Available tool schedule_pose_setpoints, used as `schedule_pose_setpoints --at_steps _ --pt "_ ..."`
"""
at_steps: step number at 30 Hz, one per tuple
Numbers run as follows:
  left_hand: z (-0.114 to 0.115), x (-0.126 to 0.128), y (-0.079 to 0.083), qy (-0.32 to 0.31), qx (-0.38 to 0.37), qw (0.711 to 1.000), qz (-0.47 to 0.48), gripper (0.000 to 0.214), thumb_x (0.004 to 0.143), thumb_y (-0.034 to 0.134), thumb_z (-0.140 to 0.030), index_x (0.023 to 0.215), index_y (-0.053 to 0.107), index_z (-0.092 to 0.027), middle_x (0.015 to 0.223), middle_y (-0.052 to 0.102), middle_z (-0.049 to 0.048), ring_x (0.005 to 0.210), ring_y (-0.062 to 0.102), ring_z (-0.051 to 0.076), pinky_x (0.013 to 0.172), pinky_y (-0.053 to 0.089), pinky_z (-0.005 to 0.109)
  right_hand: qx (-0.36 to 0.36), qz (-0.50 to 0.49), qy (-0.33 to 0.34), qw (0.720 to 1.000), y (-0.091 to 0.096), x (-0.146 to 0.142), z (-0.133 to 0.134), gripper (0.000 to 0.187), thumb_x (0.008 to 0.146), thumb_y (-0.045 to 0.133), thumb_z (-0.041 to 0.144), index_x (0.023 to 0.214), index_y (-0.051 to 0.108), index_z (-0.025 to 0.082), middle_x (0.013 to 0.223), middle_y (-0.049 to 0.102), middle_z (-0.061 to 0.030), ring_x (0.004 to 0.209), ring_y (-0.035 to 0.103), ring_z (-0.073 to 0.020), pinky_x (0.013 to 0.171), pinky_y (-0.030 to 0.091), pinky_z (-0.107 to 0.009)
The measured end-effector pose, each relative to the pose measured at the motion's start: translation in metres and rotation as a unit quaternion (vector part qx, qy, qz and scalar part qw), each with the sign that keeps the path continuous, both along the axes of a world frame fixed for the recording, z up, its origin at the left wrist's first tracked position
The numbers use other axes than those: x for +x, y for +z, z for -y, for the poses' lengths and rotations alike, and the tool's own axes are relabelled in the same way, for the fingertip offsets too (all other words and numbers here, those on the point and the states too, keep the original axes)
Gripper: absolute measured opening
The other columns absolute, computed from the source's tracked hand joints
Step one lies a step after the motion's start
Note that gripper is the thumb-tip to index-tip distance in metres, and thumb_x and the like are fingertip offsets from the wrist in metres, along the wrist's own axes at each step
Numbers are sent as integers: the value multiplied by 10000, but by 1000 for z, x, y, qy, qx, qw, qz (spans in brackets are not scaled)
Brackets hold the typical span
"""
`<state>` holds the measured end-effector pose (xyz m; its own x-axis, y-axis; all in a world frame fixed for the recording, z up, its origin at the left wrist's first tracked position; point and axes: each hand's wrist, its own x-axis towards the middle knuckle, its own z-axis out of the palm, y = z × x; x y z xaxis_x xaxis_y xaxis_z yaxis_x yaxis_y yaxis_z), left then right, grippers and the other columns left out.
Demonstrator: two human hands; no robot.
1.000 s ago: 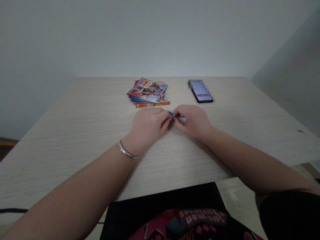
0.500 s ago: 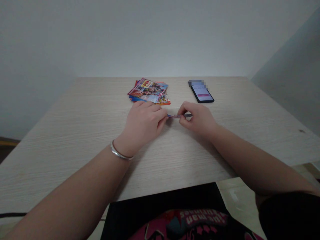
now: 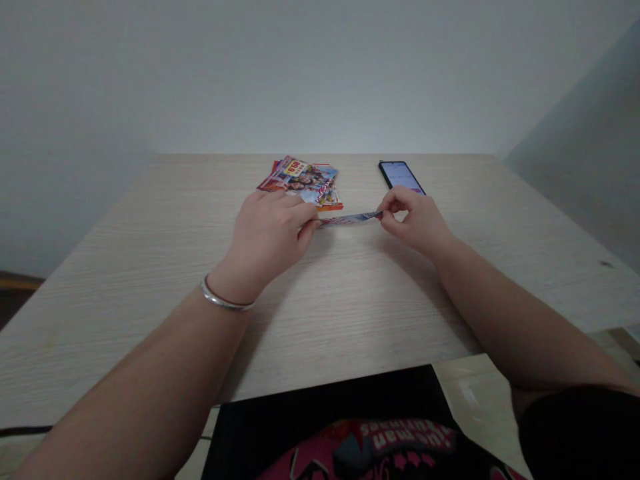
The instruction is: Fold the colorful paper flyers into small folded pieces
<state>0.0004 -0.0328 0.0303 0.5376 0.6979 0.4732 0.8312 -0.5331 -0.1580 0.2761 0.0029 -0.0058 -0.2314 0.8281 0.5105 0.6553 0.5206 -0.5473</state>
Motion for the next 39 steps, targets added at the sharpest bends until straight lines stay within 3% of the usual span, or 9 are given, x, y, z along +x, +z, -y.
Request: schedule_pose_setpoints --at_steps 5,7,10,14,19,25,31,39 --pt "-2 -2 -2 11 -5 1000 -4 251 991 500 -269 861 698 -184 856 751 83 856 710 276 716 436 398 -8 -64 -31 997 -3 5 -7 35 790 595 209 776 590 241 751 738 -17 668 685 -186 674 531 -347" --pt "-3 -2 -5 9 -10 1000 4 257 994 493 -265 873 703 -180 868 758 87 855 712 274 727 445 400 10 -65 -2 998 -3 1 -5 33 834 602 254 834 628 234 815 763 -36 731 711 -198 716 557 -361" --pt "-4 -1 -9 -9 -14 1000 26 259 1001 504 -275 890 718 -180 887 770 84 860 715 268 760 459 407 66 -5 69 995 -2 -9 2 123 865 636 318 903 697 219 913 786 -64 842 728 -219 796 562 -375" --pt "-4 0 -13 -27 -7 999 42 264 1008 520 -294 895 738 -200 890 783 70 895 713 276 868 461 456 95 70 72 990 -2 -21 12 164 920 580 280 876 728 224 894 786 -61 850 709 -214 813 533 -364" --pt "0 1 -13 -7 -15 1000 22 274 1000 535 -292 858 752 -207 872 782 97 952 698 333 821 447 489 86 124 81 985 0 -29 19 150 912 584 241 884 730 223 873 769 -48 835 679 -205 795 496 -343" --pt "-1 5 -21 -83 -44 994 57 212 980 540 -249 903 728 -188 922 766 86 910 689 280 834 449 458 36 172 92 980 4 -42 28 75 847 602 207 866 671 228 904 745 -53 879 650 -220 819 476 -350" --pt "-4 9 -27 -127 -59 987 75 229 992 527 -263 907 723 -182 910 748 77 888 669 254 840 452 418 35 189 96 977 4 -47 30 127 921 594 248 921 720 230 933 769 -57 889 671 -217 806 470 -343" --pt "-5 8 -30 -174 -73 979 73 153 928 551 -218 863 687 -192 884 748 44 871 672 219 901 438 418 29 196 180 963 2 -38 22 185 964 586 277 933 764 237 940 803 -46 906 712 -208 826 490 -330"
